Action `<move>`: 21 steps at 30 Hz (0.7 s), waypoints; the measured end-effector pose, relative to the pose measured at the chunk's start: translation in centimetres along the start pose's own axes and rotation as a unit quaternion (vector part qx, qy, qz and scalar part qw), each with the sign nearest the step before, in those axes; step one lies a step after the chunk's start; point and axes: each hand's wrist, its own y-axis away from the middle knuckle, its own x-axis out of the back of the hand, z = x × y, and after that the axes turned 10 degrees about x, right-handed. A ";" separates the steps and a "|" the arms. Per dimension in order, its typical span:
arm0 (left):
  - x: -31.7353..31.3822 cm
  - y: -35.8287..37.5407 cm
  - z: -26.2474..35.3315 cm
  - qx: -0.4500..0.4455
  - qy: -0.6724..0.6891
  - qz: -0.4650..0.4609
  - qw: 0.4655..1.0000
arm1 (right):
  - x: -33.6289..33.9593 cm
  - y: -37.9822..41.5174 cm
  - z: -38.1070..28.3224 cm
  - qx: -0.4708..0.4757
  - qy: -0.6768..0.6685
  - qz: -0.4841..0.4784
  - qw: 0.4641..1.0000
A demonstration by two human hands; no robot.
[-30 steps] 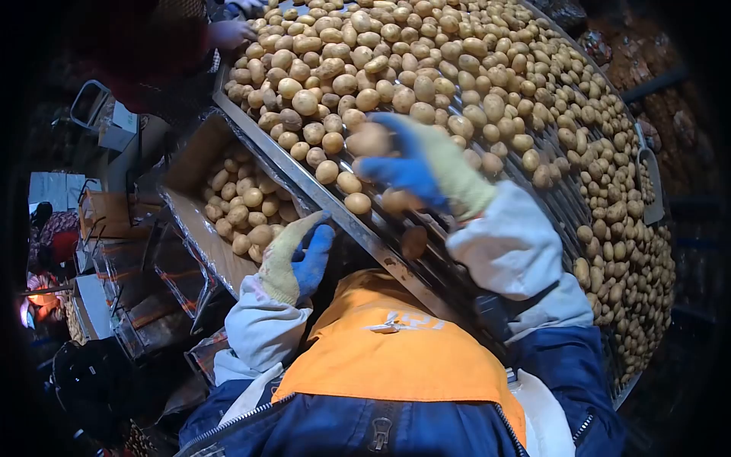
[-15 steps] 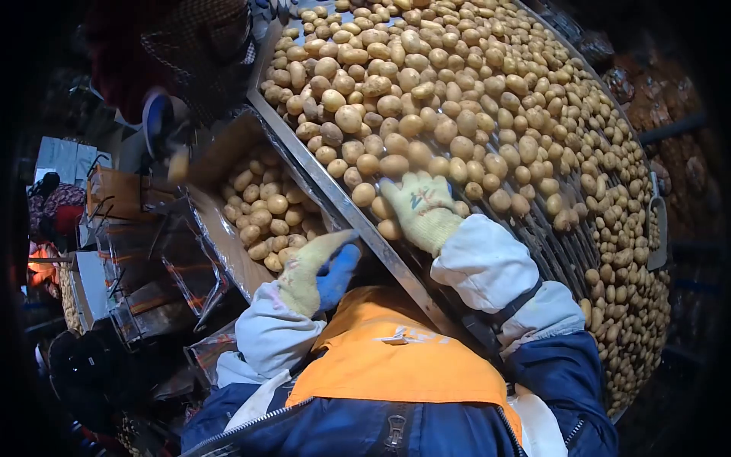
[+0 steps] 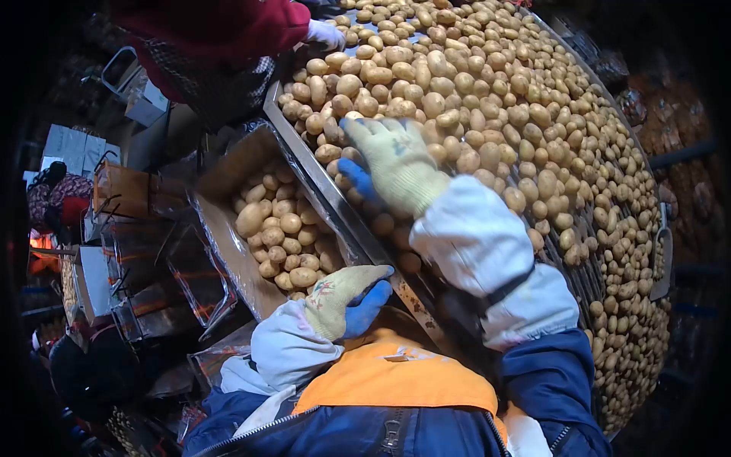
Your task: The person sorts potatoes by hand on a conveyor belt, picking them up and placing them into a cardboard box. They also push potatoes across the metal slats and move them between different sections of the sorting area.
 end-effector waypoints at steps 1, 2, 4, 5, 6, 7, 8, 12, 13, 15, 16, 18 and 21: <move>0.3 -0.3 0.1 0.002 0.001 0.002 1.000 | -0.9 0.4 1.0 0.002 -0.002 -0.001 1.000; 0.7 -0.7 0.2 -0.018 -0.002 0.000 1.000 | -2.1 1.1 2.0 0.033 0.016 -0.025 0.999; 1.2 -1.2 -0.4 -0.038 -0.005 -0.002 0.999 | -1.3 1.9 2.0 0.012 0.001 -0.082 0.997; 1.1 -1.4 -1.3 0.002 0.059 0.022 0.998 | -0.9 3.4 2.2 0.013 0.000 -0.082 0.997; 1.0 -1.2 -1.8 0.044 0.122 0.043 0.991 | -0.3 5.6 2.6 0.035 0.007 -0.071 0.997; 1.4 -2.0 -1.2 -0.031 0.082 0.170 0.981 | 0.5 7.0 2.5 0.060 0.018 -0.059 0.996; 2.8 -3.0 -2.2 -0.008 -0.039 0.198 0.979 | 1.4 8.1 2.1 0.040 0.041 -0.115 0.992; 8.6 -12.2 -1.4 -0.077 -0.201 0.344 0.914 | 0.6 12.6 2.1 -0.065 -0.014 -0.109 0.992; 9.7 -15.2 -2.8 -0.048 -0.243 0.276 0.929 | 0.9 13.1 2.1 -0.088 -0.077 -0.080 0.990; 9.8 -19.5 -2.7 0.034 -0.403 0.255 0.878 | 1.1 12.9 2.0 -0.076 -0.060 -0.072 0.993; 9.3 -21.2 -2.5 0.063 -0.448 0.243 0.858 | 0.9 13.1 1.9 -0.081 -0.052 -0.064 0.993; 8.8 -22.8 -2.8 0.101 -0.467 0.191 0.857 | 1.0 13.0 1.8 -0.089 -0.040 -0.061 0.993; 9.2 -23.3 -3.4 0.116 -0.458 0.164 0.866 | 0.7 13.1 2.0 -0.083 -0.041 -0.049 0.995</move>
